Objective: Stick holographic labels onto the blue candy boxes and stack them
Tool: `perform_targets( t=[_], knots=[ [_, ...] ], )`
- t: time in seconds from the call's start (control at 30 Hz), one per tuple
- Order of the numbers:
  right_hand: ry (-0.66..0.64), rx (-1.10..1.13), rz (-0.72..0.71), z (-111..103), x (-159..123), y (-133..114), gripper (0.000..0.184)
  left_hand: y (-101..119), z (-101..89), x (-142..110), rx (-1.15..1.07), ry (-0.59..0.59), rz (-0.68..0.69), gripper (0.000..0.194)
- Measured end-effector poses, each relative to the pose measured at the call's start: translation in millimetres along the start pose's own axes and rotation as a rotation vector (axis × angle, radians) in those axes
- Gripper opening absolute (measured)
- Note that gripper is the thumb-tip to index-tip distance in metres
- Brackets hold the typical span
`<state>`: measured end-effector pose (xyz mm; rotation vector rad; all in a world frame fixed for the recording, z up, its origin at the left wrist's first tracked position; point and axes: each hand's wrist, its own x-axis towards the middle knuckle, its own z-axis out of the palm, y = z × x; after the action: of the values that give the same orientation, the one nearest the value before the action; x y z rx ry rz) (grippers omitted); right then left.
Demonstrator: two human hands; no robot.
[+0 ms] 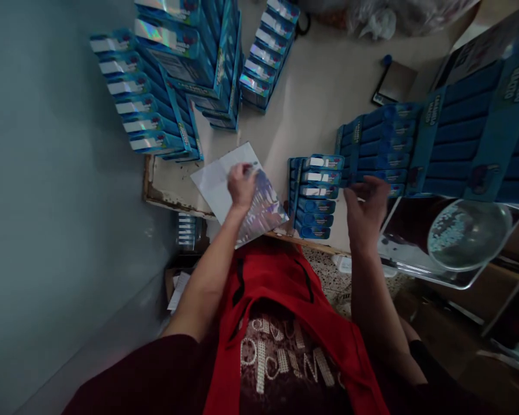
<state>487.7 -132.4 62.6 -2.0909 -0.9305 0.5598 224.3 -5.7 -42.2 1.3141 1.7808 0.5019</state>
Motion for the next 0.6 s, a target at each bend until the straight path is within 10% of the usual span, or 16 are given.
perform_targets(
  t=[0.1,0.23,0.37,0.6],
  knots=[
    [0.099,-0.055,-0.147,2.2,-31.1,-47.9,0.041,-39.6,-41.9,44.9,0.341,0.073,0.029,0.042],
    [-0.209,0.122,-0.226,54.5,-78.8,-83.5,0.017,-69.9,-62.2,69.9,0.512,0.042,-0.059,0.06],
    [-0.57,0.109,-0.181,127.6,-95.9,-65.6,0.016,-73.8,-66.5,66.3,0.536,-0.001,-0.038,0.038],
    [-0.626,-0.226,-0.299,219.1,-58.5,-51.6,0.032,-85.2,-90.3,55.9,0.411,-0.107,0.003,0.012]
  ],
)
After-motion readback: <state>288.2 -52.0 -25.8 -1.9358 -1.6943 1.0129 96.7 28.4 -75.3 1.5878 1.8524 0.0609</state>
